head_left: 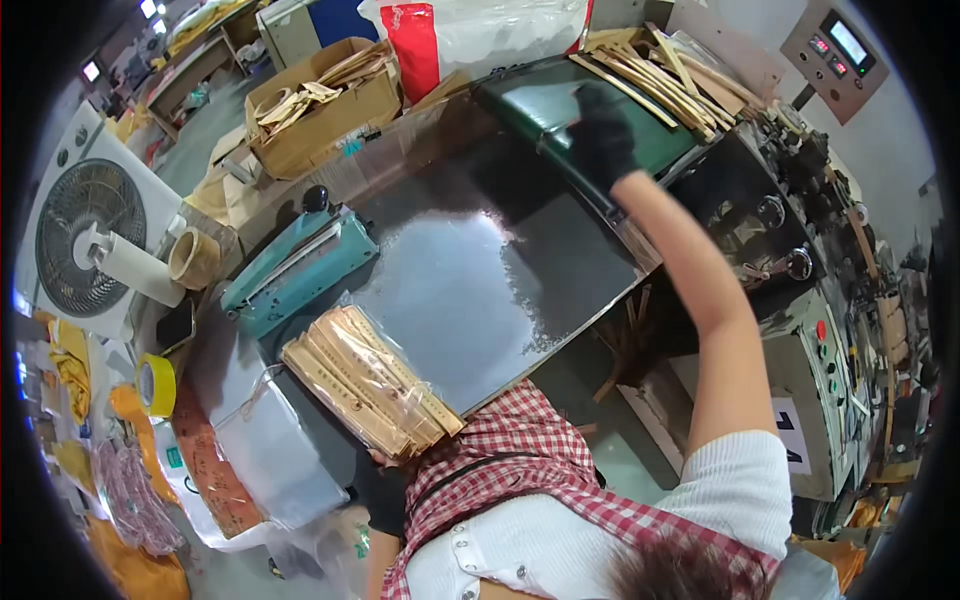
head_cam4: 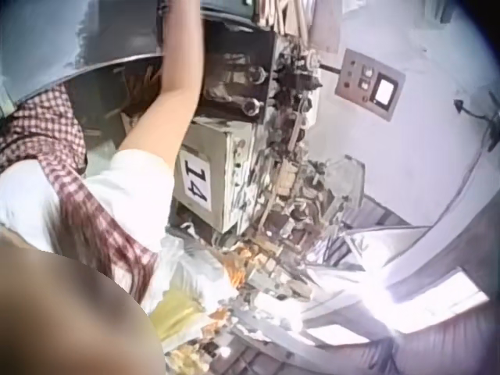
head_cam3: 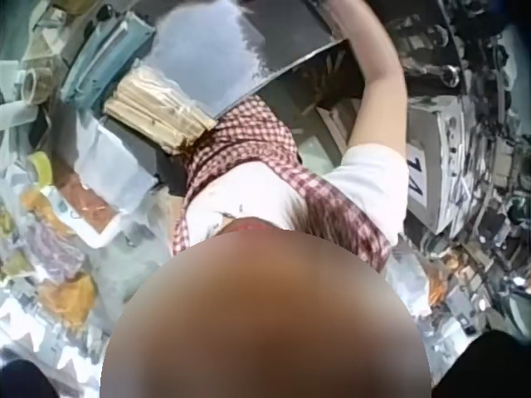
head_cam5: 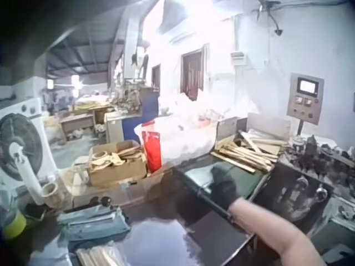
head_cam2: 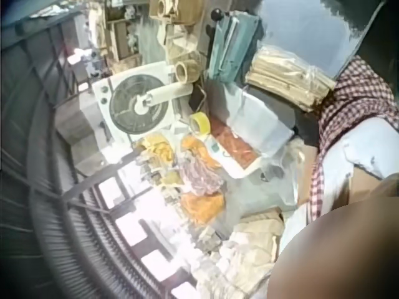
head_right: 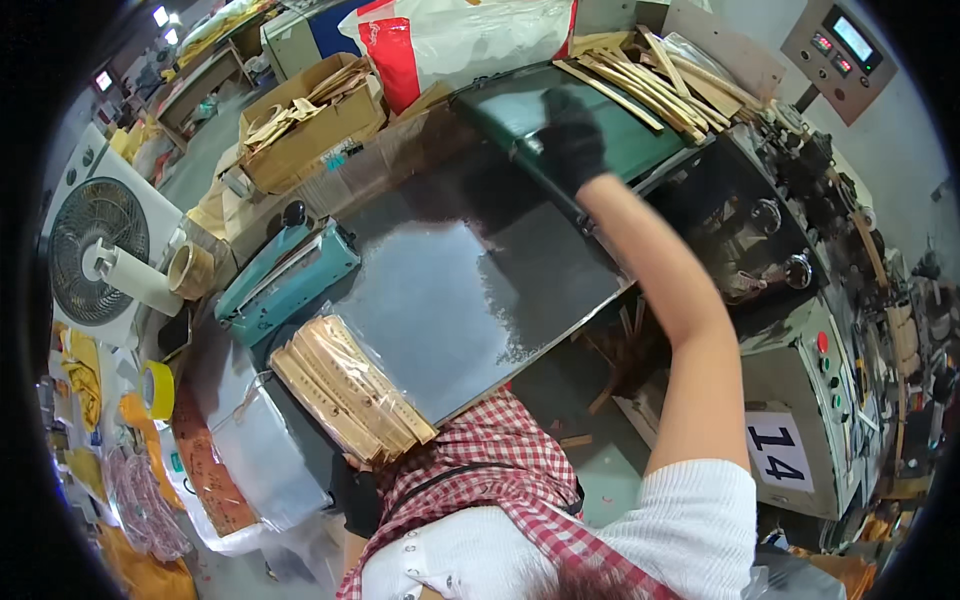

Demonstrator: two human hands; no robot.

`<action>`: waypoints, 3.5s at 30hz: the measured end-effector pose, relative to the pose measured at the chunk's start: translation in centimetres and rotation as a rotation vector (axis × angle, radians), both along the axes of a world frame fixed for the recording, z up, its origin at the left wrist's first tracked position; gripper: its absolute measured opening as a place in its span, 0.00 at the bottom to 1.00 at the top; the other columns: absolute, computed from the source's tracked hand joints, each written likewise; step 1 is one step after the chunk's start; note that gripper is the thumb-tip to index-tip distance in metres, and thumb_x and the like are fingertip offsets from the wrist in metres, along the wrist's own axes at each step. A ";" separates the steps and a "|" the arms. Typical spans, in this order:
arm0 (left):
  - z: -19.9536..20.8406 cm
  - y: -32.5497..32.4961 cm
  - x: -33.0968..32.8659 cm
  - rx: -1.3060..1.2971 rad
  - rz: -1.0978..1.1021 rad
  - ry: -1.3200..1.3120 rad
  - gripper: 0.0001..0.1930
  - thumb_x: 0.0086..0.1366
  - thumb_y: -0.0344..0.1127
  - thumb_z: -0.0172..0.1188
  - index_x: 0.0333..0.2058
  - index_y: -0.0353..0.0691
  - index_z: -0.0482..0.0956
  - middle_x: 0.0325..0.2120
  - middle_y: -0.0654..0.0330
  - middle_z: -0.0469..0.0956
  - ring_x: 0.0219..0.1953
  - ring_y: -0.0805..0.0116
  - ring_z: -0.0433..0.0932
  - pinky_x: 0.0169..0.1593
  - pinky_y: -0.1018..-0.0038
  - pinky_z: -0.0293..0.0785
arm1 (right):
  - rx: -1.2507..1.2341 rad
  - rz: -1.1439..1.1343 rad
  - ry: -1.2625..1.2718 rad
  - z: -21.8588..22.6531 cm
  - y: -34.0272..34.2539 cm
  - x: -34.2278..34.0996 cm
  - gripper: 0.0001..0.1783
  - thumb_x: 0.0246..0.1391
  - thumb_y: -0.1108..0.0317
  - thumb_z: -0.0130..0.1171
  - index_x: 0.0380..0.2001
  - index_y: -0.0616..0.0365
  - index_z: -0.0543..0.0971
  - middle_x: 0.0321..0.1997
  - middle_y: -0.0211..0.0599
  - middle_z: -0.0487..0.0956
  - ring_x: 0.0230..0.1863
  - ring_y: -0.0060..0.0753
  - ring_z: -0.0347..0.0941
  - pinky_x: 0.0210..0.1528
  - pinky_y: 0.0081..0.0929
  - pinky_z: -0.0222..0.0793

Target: Gathering bundles of incense sticks and placing them into plastic packaging bags.

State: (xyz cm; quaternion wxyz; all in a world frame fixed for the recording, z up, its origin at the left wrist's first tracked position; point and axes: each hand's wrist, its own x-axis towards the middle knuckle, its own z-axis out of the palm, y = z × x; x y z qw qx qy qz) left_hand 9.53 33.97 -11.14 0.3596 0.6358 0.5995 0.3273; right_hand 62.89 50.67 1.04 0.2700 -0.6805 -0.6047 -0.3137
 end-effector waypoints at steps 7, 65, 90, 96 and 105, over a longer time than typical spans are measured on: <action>0.7 1.1 2.0 0.008 -0.050 0.116 0.03 0.60 0.27 0.54 0.32 0.37 0.70 0.23 0.63 0.69 0.27 0.73 0.67 0.32 0.75 0.66 | -0.656 -0.484 0.225 1.4 3.9 17.6 0.37 0.39 0.58 0.58 0.56 0.58 0.67 0.60 0.58 0.66 0.62 0.54 0.62 0.62 0.38 0.60; -3.2 -0.2 -2.9 0.378 0.282 0.053 0.09 0.64 0.36 0.54 0.28 0.37 0.69 0.25 0.47 0.70 0.31 0.44 0.71 0.33 0.57 0.66 | -1.575 0.735 1.369 -7.1 -22.4 -35.3 0.15 0.55 0.61 0.60 0.38 0.60 0.73 0.34 0.35 0.72 0.37 0.25 0.67 0.41 0.27 0.64; -5.0 -3.2 -4.8 0.258 0.065 0.313 0.10 0.65 0.39 0.52 0.34 0.37 0.74 0.28 0.49 0.76 0.32 0.49 0.75 0.35 0.62 0.70 | -0.750 0.499 0.344 -16.8 -14.9 -34.7 0.12 0.45 0.67 0.58 0.36 0.54 0.76 0.33 0.46 0.76 0.35 0.51 0.74 0.34 0.44 0.68; 0.7 -10.4 -8.5 0.061 -0.614 0.508 0.09 0.55 0.44 0.59 0.31 0.48 0.81 0.26 0.59 0.77 0.30 0.60 0.79 0.30 0.62 0.74 | -1.008 0.789 0.061 -8.7 -23.5 -30.0 0.05 0.38 0.67 0.62 0.18 0.53 0.77 0.18 0.37 0.74 0.21 0.38 0.74 0.23 0.33 0.69; 28.7 8.7 -9.1 0.535 -0.108 0.122 0.07 0.55 0.29 0.59 0.32 0.33 0.78 0.17 0.66 0.73 0.19 0.81 0.70 0.24 0.80 0.67 | -0.215 0.882 0.071 15.6 -6.3 -31.9 0.15 0.44 0.71 0.58 0.38 0.60 0.73 0.30 0.55 0.76 0.36 0.57 0.75 0.37 0.41 0.71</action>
